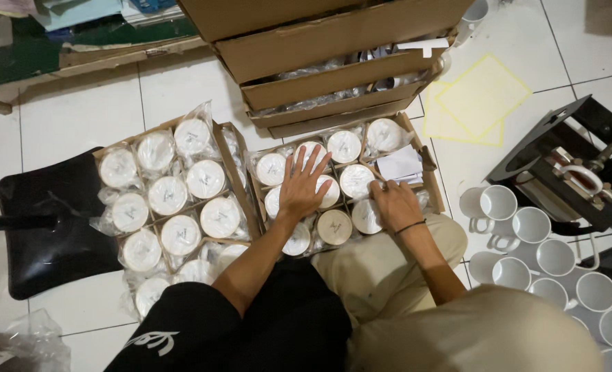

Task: The person sits on the floor and applies a printed transfer sheet to a white ceramic mug. They smooth the paper onto the mug's surface, then place the mug into a heat press machine to transfer the design. After pressing, they remove the mug and peel off the transfer paper.

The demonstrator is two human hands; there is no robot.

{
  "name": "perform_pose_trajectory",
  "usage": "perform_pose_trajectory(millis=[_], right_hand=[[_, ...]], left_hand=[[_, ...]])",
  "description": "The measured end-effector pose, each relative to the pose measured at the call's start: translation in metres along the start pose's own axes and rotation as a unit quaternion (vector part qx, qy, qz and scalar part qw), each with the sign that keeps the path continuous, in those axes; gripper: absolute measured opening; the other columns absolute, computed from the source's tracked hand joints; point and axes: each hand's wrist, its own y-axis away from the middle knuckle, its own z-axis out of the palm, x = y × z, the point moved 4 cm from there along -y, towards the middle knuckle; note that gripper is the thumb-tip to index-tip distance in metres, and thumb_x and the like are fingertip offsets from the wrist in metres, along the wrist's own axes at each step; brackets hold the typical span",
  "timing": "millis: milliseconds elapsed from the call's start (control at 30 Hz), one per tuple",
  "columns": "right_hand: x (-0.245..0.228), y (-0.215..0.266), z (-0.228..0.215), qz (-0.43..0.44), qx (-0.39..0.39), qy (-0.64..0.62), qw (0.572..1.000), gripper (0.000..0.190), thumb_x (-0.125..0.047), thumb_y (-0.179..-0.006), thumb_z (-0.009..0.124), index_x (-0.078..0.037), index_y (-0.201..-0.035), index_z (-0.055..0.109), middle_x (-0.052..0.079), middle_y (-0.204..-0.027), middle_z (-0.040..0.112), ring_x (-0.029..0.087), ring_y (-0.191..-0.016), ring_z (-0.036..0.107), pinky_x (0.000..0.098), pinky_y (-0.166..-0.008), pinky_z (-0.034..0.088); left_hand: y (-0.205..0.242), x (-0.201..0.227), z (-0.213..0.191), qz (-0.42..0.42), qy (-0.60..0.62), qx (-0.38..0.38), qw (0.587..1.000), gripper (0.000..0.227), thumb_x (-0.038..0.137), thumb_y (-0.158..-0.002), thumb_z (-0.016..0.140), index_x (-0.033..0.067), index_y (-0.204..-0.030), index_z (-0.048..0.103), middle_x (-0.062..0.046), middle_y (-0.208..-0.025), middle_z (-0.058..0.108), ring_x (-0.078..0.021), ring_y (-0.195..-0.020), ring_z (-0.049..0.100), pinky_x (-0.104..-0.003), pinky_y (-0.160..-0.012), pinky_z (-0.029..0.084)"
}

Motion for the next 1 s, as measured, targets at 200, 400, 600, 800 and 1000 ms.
perform_pose_trajectory(millis=[200,400,600,800,1000], right_hand=[[-0.007,-0.007,-0.018,-0.036,0.05,0.04,0.997,0.019,-0.025,-0.078,0.063,-0.018,-0.095,0.057,0.01,-0.081,0.074,0.028,-0.084,0.073,0.0401,-0.084,0.043],[-0.01,0.019,-0.033,0.007,0.193,-0.102,0.976,0.015,-0.035,-0.084,0.057,-0.02,-0.083,0.059,0.011,-0.064,0.068,0.033,-0.071,0.072,0.0444,-0.079,0.043],[-0.008,0.065,-0.061,-0.01,0.452,-0.263,0.852,0.046,-0.032,-0.087,0.074,-0.019,-0.059,0.04,0.001,-0.049,0.038,0.028,-0.052,0.051,0.0327,-0.054,0.043],[0.008,0.151,-0.102,-0.064,0.599,-0.177,0.778,0.046,-0.025,-0.085,0.069,-0.018,-0.053,0.036,0.0,-0.054,0.029,0.027,-0.05,0.038,0.0345,-0.05,0.037],[-0.037,0.193,-0.122,-0.312,0.618,-0.205,0.692,0.055,-0.036,-0.103,0.057,-0.019,-0.054,0.037,-0.002,-0.054,0.029,0.016,-0.042,0.027,0.0374,-0.051,0.026]], left_hand=[[-0.001,0.003,-0.009,0.003,0.007,-0.039,0.999,0.065,0.057,-0.104,0.034,0.0377,-0.165,0.022,0.004,-0.174,0.015,-0.03,-0.159,0.012,-0.054,-0.127,0.01],[-0.003,0.002,-0.002,-0.005,0.004,-0.081,0.997,0.066,0.057,-0.104,0.034,0.0389,-0.165,0.017,0.004,-0.174,0.011,-0.0313,-0.16,0.008,-0.054,-0.127,0.007],[0.005,0.005,-0.006,0.008,0.005,-0.077,0.997,0.065,0.053,-0.106,0.038,0.0353,-0.165,0.02,-0.001,-0.173,0.015,-0.0337,-0.159,0.013,-0.056,-0.127,0.011],[0.005,0.098,-0.078,0.073,0.316,0.022,0.946,0.044,0.037,-0.099,0.065,0.0056,-0.13,0.065,-0.021,-0.123,0.071,-0.0382,-0.126,0.063,-0.052,-0.115,0.039],[0.11,0.162,-0.01,-0.078,0.804,-0.556,0.195,0.11,0.078,-0.077,0.063,0.0024,-0.156,0.046,-0.022,-0.146,0.058,-0.0483,-0.134,0.053,-0.075,-0.113,0.035]])
